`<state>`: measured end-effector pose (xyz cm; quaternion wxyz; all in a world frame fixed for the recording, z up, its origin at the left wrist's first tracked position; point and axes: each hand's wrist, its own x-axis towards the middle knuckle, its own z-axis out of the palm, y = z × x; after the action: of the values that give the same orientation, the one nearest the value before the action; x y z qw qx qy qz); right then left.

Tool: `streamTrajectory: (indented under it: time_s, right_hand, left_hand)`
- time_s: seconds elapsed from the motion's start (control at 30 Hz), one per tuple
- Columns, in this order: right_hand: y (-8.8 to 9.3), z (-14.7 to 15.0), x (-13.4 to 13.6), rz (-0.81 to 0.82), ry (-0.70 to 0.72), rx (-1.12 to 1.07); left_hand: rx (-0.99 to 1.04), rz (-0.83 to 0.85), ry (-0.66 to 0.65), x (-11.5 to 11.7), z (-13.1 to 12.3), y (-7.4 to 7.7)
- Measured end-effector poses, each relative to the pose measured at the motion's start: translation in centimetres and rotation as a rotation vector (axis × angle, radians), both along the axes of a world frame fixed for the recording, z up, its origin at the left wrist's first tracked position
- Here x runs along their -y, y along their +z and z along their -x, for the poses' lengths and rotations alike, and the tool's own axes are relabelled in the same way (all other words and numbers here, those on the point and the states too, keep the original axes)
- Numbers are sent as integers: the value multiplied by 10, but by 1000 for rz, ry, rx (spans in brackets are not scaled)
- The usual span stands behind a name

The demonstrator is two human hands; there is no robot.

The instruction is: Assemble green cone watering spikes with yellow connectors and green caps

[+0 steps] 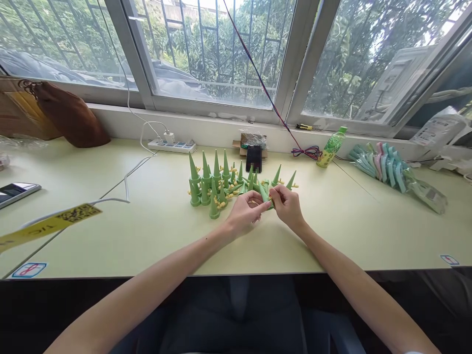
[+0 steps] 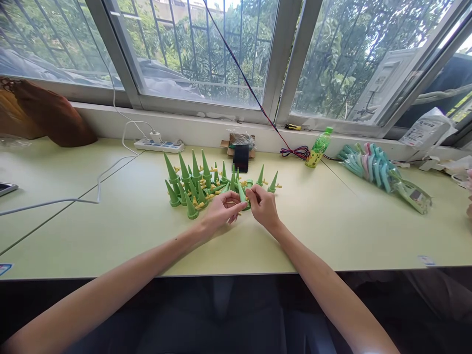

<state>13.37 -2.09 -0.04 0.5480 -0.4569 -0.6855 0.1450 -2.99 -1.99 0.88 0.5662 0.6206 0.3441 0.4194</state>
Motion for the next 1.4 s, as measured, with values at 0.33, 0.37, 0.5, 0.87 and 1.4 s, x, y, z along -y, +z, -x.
streamTrajectory:
  time_s: [0.33,0.37,0.5,0.87,1.4]
  right_hand:
    - [-1,1,1,10,-7,-10]
    - [-1,2,1,12,-6,-14]
    - [-1,2,-1,24,7,-29]
    - [0,0,-1,41,99,72]
    - [-9,0,-4,-171,-13,224]
  left_hand:
    - [-165,-258,125,0,1,-5]
    - [-184,-279,139,0,1,-4]
    - [-168,-219,104,-2,0,-4]
    - [4,47,27,-16,1,-2]
    - [62,-46,-77,-16,2,-10]
